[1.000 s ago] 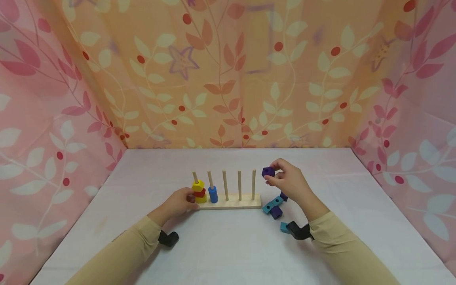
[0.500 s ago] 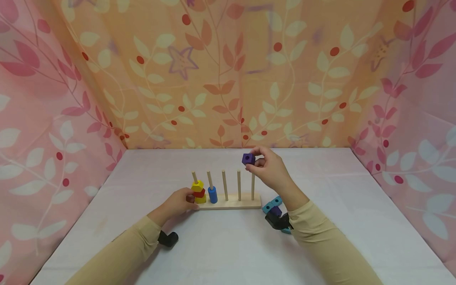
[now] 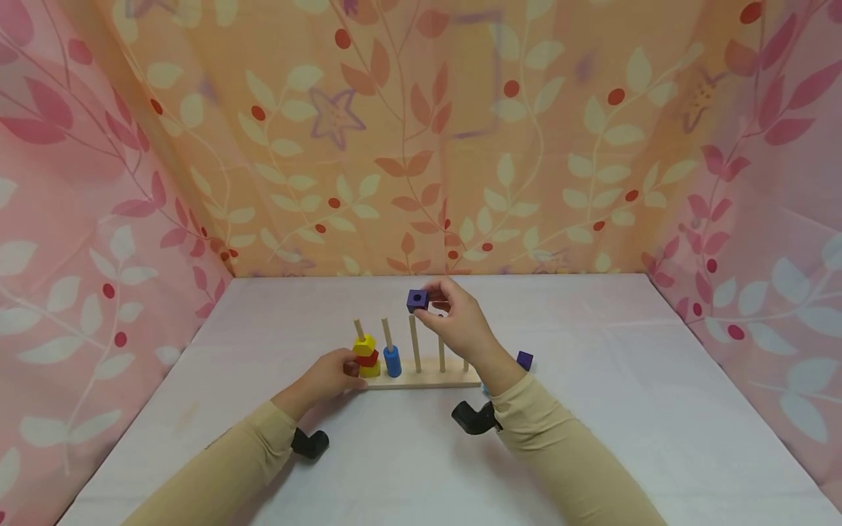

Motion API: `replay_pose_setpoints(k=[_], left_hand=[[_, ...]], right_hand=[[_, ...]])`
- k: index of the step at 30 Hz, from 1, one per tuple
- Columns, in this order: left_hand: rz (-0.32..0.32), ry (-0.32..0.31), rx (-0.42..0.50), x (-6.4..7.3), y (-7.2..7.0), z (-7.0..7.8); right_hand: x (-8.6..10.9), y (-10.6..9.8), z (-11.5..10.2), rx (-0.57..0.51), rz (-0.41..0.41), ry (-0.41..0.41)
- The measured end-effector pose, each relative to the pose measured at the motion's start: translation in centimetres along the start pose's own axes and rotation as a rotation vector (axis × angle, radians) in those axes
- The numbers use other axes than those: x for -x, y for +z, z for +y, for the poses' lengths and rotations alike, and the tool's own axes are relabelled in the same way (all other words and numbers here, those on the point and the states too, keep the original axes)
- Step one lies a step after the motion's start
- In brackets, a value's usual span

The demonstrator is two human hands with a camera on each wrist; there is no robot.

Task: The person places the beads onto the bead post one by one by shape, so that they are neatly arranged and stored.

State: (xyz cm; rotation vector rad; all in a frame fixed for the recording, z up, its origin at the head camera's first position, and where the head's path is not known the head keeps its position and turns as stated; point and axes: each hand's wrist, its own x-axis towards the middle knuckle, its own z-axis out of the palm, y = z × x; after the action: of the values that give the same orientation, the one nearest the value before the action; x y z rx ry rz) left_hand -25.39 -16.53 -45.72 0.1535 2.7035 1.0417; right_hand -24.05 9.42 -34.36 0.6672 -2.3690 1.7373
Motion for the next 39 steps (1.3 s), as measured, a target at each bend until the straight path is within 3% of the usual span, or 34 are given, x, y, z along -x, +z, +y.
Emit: replay_pose_setpoints(k=[23,39], left_hand=[[-0.008,-0.021,0.006,-0.3,0.0,-0.1],[-0.007,-0.004,-0.001,-0.1,0.0,0.0]], right_hand=[[0.1,2.2,2.6,-0.093,-0.025,0.124],[1.0,3.5,5.1,-0.061,0.033,0.305]])
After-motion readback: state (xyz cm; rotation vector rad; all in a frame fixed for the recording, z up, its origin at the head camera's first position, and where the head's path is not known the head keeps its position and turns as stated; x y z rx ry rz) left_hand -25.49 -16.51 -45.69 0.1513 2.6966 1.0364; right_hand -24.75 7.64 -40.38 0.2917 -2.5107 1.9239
